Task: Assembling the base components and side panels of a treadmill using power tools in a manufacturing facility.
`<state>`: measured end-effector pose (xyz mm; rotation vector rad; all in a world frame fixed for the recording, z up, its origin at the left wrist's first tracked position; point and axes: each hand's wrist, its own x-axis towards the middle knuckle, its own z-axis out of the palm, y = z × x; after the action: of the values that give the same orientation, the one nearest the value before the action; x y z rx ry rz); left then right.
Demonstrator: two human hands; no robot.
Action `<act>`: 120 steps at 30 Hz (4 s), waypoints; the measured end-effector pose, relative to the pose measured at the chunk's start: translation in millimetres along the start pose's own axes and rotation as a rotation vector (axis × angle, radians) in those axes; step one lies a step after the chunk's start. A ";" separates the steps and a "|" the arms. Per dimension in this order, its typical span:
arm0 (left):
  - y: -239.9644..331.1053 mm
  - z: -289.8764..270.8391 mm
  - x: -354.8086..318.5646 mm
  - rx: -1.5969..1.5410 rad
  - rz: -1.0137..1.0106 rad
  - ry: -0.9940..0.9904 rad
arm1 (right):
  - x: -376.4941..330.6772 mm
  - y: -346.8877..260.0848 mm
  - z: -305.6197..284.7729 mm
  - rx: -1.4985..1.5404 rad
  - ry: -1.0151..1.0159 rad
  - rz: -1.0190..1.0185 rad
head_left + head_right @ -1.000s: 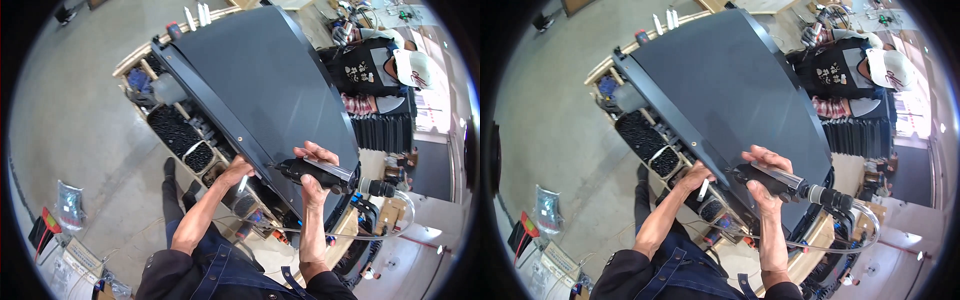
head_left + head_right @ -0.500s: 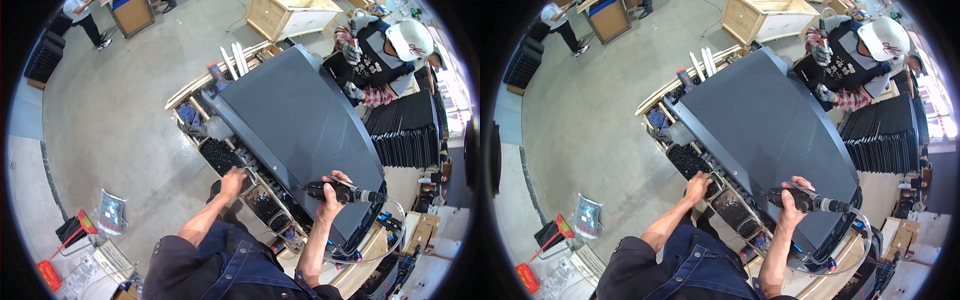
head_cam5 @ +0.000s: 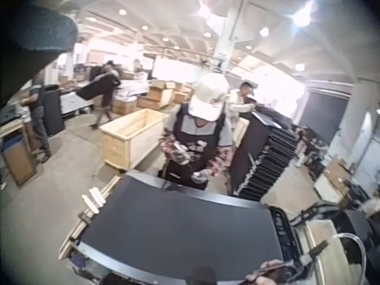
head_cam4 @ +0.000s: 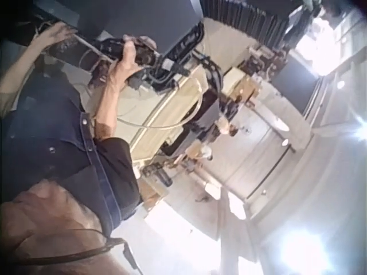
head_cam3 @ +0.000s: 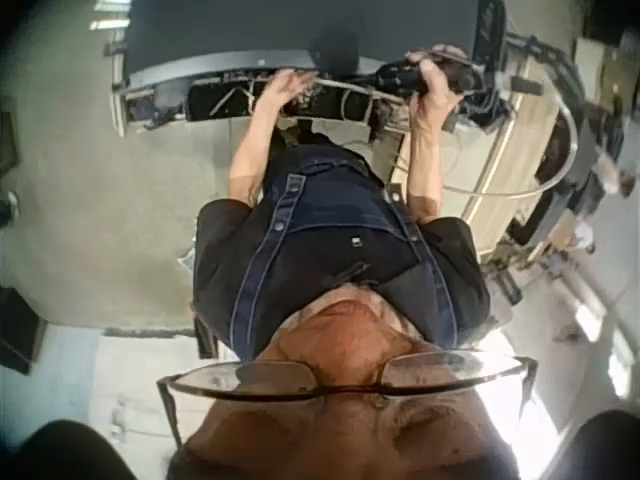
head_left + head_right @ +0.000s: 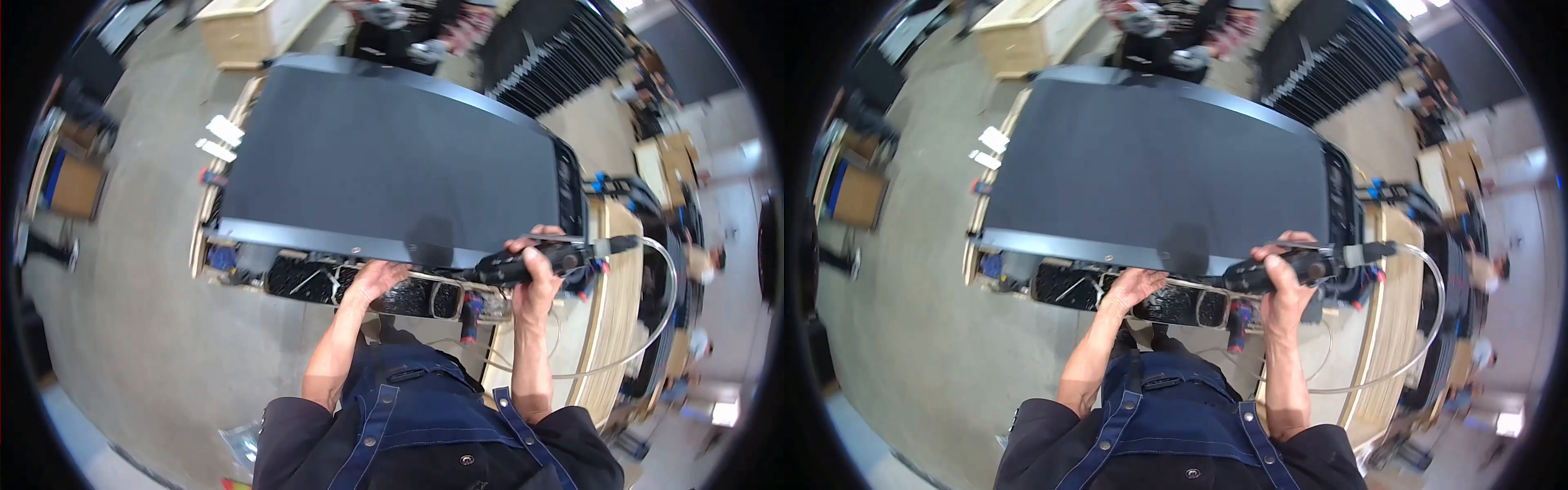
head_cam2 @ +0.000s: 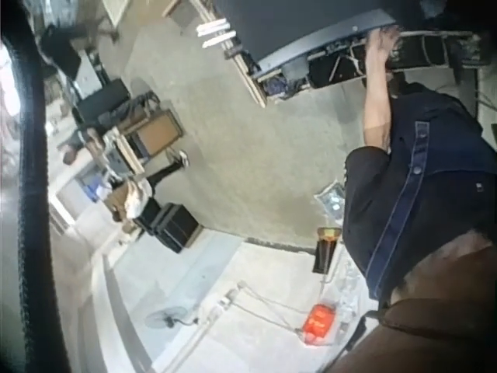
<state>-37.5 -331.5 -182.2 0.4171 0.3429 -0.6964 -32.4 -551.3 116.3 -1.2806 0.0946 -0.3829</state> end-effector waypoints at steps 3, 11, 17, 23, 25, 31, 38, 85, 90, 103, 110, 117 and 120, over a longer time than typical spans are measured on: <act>3.3 -5.2 22.3 -0.267 -0.086 -0.131 | -44.4 -11.2 -68.5 -0.194 0.126 0.140; 14.8 -18.0 17.7 -0.122 -0.047 0.096 | -179.5 -61.9 -263.3 -0.390 1.045 0.233; -13.6 -6.7 -13.8 0.161 -0.105 0.182 | -161.8 -119.5 -392.7 -0.860 1.075 0.050; -125.0 -8.7 -45.7 0.451 -0.522 0.648 | -78.1 -59.7 -537.5 -1.015 0.687 0.335; -145.0 5.6 -75.8 0.585 -0.574 0.636 | -70.3 -0.1 -574.4 -1.026 0.618 0.356; -179.8 71.9 -112.3 0.842 -0.556 0.899 | -42.6 135.0 -694.8 -0.974 0.765 0.612; -180.0 63.3 -128.7 0.856 -0.541 0.986 | -43.2 130.5 -700.4 -0.962 0.581 0.573; -122.0 -54.1 19.9 1.629 0.068 0.369 | -178.2 19.4 -399.6 -0.028 0.522 0.619; -95.7 -71.1 3.7 1.079 -0.073 0.364 | -176.4 -2.9 -355.3 -0.014 0.454 0.556; -58.3 -46.9 -30.9 0.252 -0.203 0.111 | -144.2 -91.4 -240.7 0.246 0.353 0.113; -74.3 -21.8 -49.4 0.421 -0.039 0.142 | -118.4 -83.7 -190.9 0.322 0.338 0.072; -89.7 98.2 -99.3 0.143 -0.076 0.000 | -109.9 -81.1 -129.0 0.251 0.217 0.059; -109.3 124.7 -111.8 0.001 -0.101 -0.081 | -102.9 -76.4 -106.1 0.298 0.146 0.076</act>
<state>-171.3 -405.9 -53.4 0.3731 0.2891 -0.8099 -175.3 -632.1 143.0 -0.9518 0.2016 -0.4085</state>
